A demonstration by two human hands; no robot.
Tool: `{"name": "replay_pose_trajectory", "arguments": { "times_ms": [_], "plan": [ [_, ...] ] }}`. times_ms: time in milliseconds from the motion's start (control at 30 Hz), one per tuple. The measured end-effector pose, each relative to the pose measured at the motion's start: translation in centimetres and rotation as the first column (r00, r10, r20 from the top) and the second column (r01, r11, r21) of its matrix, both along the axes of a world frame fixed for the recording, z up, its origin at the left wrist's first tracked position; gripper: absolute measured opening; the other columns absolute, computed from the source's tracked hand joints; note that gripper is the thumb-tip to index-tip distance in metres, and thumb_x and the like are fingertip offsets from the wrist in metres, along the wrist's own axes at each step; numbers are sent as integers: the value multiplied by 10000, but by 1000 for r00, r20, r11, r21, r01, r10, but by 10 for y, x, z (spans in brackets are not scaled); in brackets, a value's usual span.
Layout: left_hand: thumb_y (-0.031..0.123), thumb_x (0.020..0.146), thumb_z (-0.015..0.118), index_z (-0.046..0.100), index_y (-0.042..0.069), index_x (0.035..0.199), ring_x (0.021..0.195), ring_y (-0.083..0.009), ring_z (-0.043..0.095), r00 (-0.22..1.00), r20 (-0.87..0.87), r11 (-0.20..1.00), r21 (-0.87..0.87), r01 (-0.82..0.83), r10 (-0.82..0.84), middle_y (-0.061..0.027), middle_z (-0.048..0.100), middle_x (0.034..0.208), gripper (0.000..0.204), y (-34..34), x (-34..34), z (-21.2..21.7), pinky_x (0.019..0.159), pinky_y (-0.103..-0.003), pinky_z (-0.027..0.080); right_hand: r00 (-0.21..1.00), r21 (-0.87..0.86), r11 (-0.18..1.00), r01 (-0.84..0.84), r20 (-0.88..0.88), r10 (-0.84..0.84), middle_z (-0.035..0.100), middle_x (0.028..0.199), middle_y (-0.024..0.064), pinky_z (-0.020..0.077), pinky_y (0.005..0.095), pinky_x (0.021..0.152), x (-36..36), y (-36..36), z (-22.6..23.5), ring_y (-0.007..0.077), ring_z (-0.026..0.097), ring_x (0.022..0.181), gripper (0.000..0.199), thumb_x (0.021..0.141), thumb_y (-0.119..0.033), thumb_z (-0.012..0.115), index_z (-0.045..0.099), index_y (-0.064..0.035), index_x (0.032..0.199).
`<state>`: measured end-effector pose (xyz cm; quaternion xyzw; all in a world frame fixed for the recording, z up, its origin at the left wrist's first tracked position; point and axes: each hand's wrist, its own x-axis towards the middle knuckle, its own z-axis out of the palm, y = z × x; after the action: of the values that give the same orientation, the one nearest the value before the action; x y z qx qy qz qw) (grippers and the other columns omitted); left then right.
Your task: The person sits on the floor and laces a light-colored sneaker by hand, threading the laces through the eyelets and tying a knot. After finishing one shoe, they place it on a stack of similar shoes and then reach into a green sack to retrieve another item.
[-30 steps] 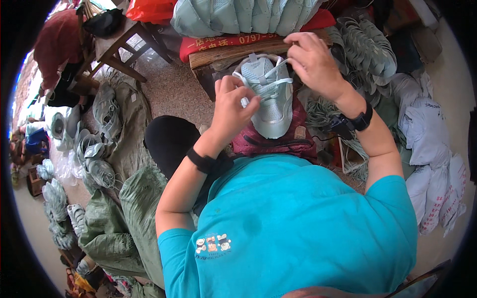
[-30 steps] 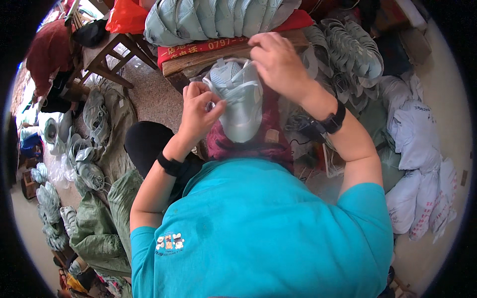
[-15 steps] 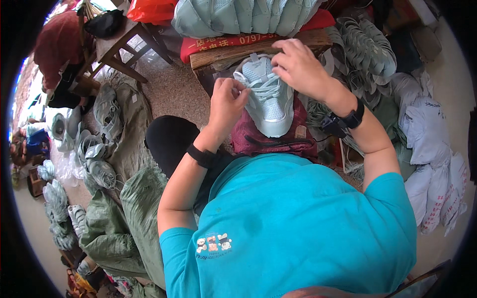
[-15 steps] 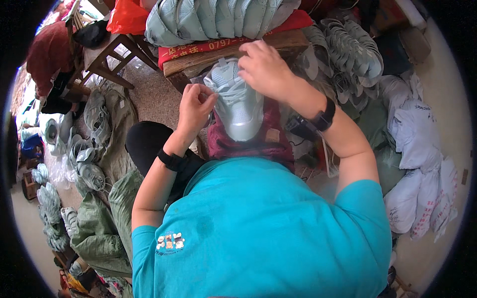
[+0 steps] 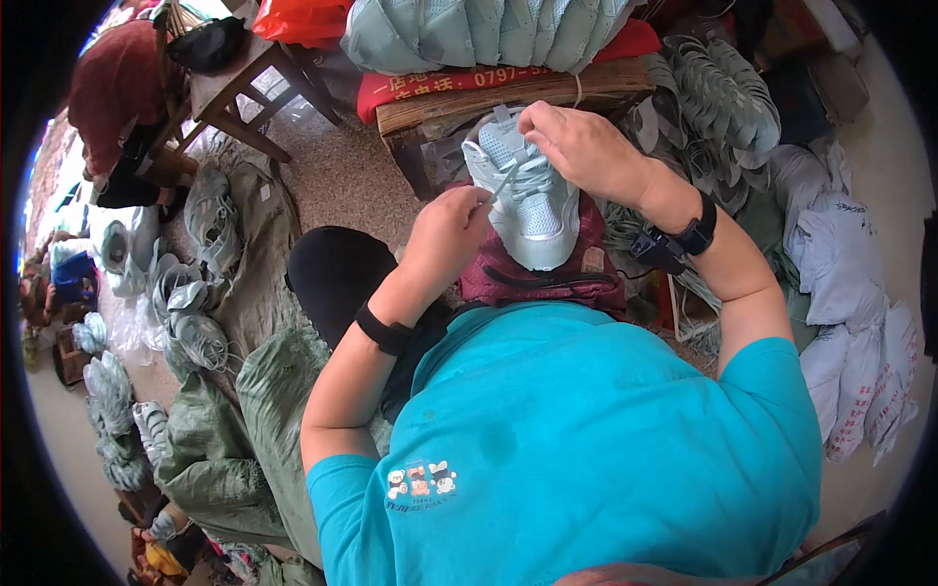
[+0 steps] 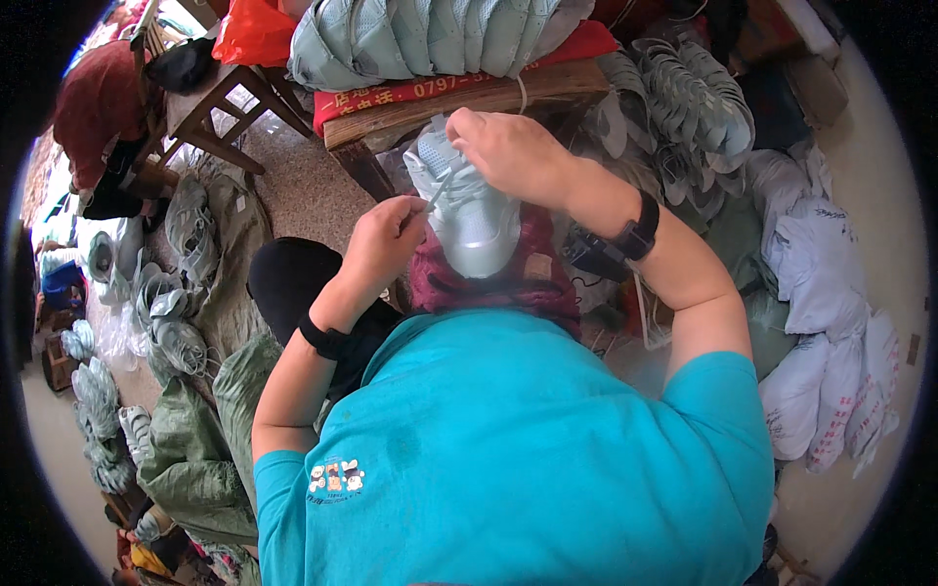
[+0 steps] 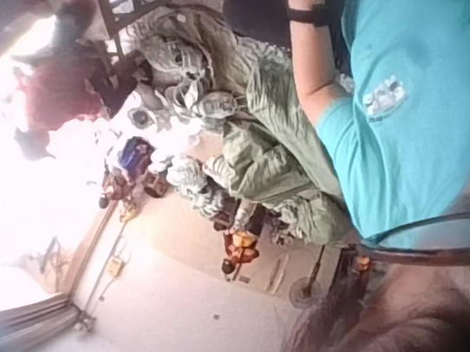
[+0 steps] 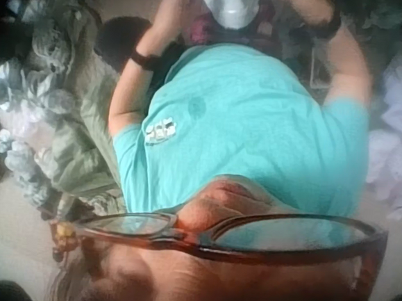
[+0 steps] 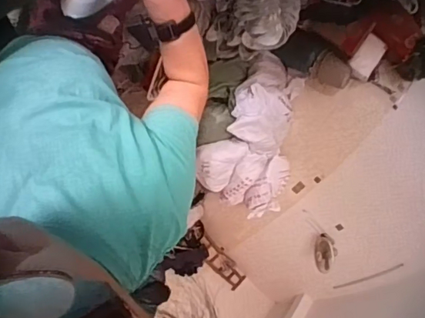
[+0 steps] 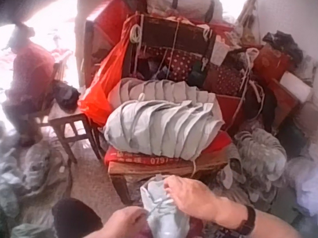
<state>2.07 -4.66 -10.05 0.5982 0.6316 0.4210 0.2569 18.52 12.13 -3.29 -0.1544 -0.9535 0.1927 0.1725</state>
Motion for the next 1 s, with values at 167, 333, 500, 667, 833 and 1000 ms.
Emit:
{"name": "replay_pose_trajectory", "arguments": {
  "times_ms": [167, 333, 500, 667, 833, 1000],
  "plan": [
    [40, 830, 566, 629, 17, 1008, 876, -364, 630, 978, -197, 996, 77, -47, 61, -176, 633, 930, 190, -1, -22, 9, 770, -416, 519, 995, 51, 997, -52, 83, 47, 610, 833, 141, 488, 438, 723, 5, 11, 3, 356, 610, 859, 155, 881, -198, 612, 594, -45, 876],
    [41, 810, 585, 620, 36, 1015, 859, -356, 623, 832, -475, 955, 209, -210, 286, -160, 622, 916, 208, -15, -71, 0, 747, -423, 519, 990, -306, 944, 126, 105, -98, 606, 738, 84, 450, 345, 646, 13, 20, 1, 207, 569, 685, 203, 886, -231, 629, 627, -34, 835],
    [78, 851, 594, 640, 81, 1013, 840, -327, 629, 767, -522, 927, 171, -333, 372, -140, 619, 911, 169, -26, -78, 11, 733, -402, 512, 971, -694, 680, 237, 199, -136, 602, 737, -30, 377, 232, 595, 27, 35, -15, 57, 452, 627, 221, 934, -248, 599, 657, -53, 848],
    [131, 928, 578, 634, 84, 1060, 851, -286, 639, 883, -180, 896, -23, -444, 433, -101, 634, 903, 152, -16, -75, -3, 768, -366, 504, 980, -898, 396, 193, 193, -39, 626, 840, -48, 387, 184, 616, 26, 28, 6, 14, 436, 637, 197, 971, -230, 559, 656, -80, 888],
    [142, 988, 521, 560, 13, 1120, 881, -183, 630, 148, 987, 966, -25, -258, 65, -63, 627, 921, 189, 1, -69, 9, 834, -319, 506, 989, -917, 372, 145, 129, -69, 652, 867, -18, 417, 214, 627, 28, 28, 9, 59, 471, 626, 194, 960, -236, 569, 672, -76, 920],
    [52, 952, 512, 504, -18, 1193, 628, -82, 433, 17, 992, 932, 123, -342, -124, -42, 578, 838, 251, -17, -125, 0, 591, -228, 378, 973, 90, 989, 116, 188, -131, 657, 863, 77, 469, 346, 686, 71, 56, -27, 259, 575, 707, 200, 894, -237, 574, 688, -73, 906]
  ]
}}
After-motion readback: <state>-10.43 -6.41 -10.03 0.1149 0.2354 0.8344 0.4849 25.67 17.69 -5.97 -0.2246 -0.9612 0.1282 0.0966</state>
